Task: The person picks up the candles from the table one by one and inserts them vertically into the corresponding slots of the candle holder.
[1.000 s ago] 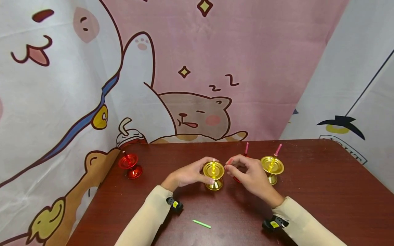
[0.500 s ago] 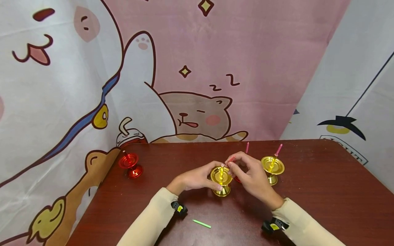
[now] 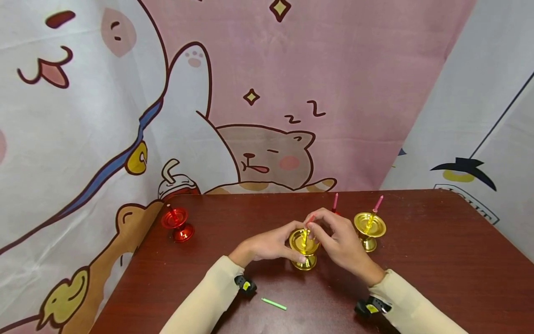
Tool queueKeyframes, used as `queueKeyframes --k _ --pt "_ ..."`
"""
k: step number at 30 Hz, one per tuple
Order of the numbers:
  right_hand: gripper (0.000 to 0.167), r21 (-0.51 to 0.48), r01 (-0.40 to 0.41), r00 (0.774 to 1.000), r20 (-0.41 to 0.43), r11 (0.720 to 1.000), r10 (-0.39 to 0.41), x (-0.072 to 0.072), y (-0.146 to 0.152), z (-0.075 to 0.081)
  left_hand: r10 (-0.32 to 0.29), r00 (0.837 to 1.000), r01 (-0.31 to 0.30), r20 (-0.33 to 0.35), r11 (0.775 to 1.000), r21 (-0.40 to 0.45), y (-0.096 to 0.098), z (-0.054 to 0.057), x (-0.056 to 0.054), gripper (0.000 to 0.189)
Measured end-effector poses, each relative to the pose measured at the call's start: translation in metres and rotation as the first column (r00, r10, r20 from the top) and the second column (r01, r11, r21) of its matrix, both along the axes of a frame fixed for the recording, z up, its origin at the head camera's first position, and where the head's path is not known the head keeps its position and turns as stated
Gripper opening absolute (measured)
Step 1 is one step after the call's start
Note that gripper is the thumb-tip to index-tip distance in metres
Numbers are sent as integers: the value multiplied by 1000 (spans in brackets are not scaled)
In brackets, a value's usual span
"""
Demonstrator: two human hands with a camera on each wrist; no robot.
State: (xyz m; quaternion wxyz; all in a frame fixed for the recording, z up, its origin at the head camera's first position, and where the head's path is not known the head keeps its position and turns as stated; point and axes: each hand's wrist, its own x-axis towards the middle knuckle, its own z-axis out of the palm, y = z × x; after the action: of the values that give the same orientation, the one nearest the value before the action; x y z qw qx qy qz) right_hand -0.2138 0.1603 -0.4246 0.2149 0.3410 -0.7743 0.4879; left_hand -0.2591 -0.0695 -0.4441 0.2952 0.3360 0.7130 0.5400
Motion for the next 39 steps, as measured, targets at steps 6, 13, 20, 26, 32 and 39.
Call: queueKeyframes --k 6,13,20,26,32,39 --pt "23 112 48 994 -103 993 -36 -1 1 5 -1 1000 1 -1 1000 -6 1 0 1 75" --pt "23 176 69 978 -208 982 -31 -1 -3 12 5 1000 -5 11 1000 -3 2 0 1 73" --pt "18 237 102 979 -196 966 -56 3 -5 15 6 1000 -6 6 1000 -4 2 1 3 73" --pt "17 273 129 976 -205 953 -73 4 -5 16 0 1000 0 -1 1000 -7 3 1 4 74" --pt "19 290 144 971 -227 946 -79 3 -5 16 -5 1000 5 -6 1000 -8 3 2 3 75" --pt "21 246 102 974 -220 964 -47 2 -6 12 -6 1000 5 -13 1000 -13 3 2 3 73"
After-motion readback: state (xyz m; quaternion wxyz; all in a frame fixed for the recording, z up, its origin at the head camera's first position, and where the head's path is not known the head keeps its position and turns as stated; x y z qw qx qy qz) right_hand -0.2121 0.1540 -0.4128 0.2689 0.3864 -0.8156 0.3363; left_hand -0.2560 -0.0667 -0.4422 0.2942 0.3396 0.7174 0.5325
